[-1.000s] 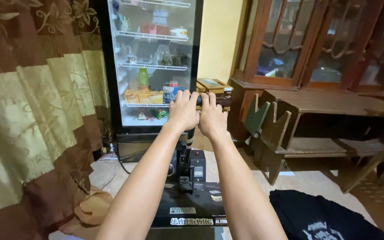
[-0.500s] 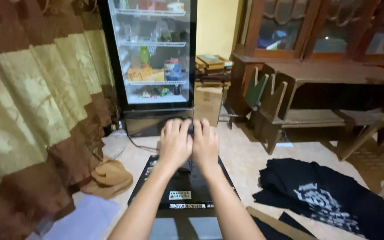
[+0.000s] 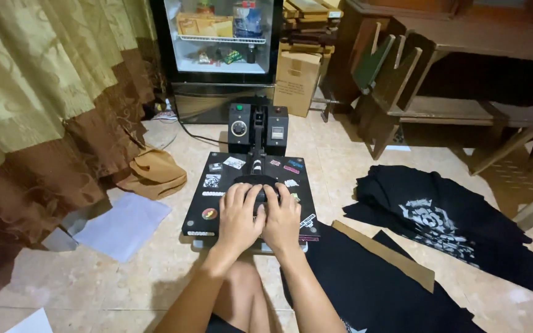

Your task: Smoothing out printed fabric pieces on the floor and then using a heat press machine to apply the designs.

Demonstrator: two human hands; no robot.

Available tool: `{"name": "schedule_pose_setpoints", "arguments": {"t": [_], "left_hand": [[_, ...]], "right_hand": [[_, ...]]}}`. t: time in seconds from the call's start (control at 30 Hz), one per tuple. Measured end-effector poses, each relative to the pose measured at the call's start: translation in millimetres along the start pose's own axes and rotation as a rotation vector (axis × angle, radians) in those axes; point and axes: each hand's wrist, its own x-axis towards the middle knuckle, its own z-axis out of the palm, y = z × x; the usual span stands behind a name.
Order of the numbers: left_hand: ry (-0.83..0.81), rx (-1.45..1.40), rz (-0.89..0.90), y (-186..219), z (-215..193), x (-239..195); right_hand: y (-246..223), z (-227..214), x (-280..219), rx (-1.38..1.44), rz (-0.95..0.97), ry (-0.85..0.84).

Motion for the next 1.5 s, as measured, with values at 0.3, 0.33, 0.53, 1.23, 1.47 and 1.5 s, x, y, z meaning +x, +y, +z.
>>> {"name": "schedule_pose_setpoints", "arguments": {"t": [0.3, 0.33, 0.53, 1.23, 1.47, 1.5], "left_hand": [[-0.085, -0.056, -0.027, 6, -14, -18], [-0.119, -0.063, -0.049, 7, -17, -16], [0.064, -0.093, 0.0, 7, -10, -21], [0.166, -0.14, -0.025, 2, 31, -82], [0.27, -0.182, -0.15, 11, 39, -86], [0.261, -0.179, -0.117, 9, 40, -87]], "right_hand": [[6, -36, -42, 0.328, 0.149, -0.147], [11, -47, -52, 0.415, 0.183, -0.114], [115, -38, -285, -0.153, 0.475, -0.14], [137, 37, -450, -0.615, 0.623, -0.489], [120, 23, -430, -0.686, 0.633, -0.633], [118, 22, -426, -0.689, 0.631, -0.624]]}}
